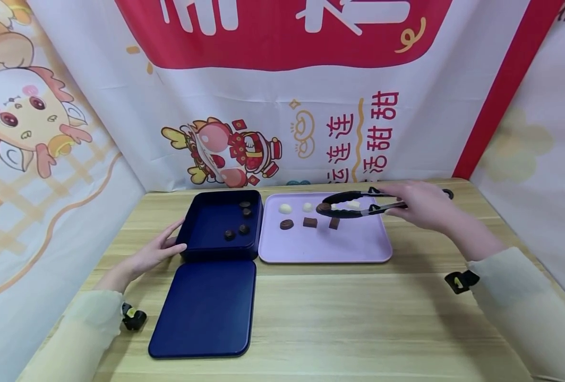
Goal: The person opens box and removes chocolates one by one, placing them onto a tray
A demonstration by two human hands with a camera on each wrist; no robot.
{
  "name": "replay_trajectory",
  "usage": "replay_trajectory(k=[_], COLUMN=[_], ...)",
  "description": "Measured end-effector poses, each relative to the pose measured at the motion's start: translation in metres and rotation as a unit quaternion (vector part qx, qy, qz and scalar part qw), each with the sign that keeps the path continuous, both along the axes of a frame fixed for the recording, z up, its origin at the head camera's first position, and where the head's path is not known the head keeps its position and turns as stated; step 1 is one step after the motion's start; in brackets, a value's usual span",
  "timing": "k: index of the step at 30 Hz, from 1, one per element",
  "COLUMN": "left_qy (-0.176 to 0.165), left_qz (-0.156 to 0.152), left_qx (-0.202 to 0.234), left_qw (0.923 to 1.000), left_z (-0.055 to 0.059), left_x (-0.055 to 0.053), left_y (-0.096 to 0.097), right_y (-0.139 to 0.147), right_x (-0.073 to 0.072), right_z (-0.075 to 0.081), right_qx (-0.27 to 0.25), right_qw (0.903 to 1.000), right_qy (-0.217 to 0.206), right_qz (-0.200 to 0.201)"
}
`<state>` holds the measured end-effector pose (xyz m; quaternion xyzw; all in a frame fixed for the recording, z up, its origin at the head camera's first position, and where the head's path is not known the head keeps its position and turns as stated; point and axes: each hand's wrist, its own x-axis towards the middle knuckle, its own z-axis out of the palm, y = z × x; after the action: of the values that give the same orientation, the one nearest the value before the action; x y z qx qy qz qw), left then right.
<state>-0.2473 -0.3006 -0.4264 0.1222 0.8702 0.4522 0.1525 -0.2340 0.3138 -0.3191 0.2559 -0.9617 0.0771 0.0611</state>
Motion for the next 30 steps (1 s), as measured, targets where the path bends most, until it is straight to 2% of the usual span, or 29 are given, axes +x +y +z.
replay_trajectory(k=[6,14,22,30], left_qy=[-0.002,-0.002,0.004,0.000], left_qz=[0.000,0.004,-0.003,0.001], left_qx=[0.001,0.004,-0.004,-0.007], left_qw=[1.0000,1.0000,1.0000,1.0000], left_z=[0.000,0.003,0.004,0.003], left_x=[0.000,0.002,-0.001,0.000], left_y=[0.002,0.003,0.003,0.003], right_y=[0.024,0.044,0.053,0.055], right_x=[0.006,0.006,0.002,0.000], right_z=[-0.008,-0.019,-0.028,-0.034], right_qx=[0.004,0.012,0.009,0.021], right_qw=[0.9999,0.9997,0.9993,0.9992], right_qy=[0.009,0.010,-0.016,-0.023], right_qz=[0.004,-0.017,-0.032,-0.024])
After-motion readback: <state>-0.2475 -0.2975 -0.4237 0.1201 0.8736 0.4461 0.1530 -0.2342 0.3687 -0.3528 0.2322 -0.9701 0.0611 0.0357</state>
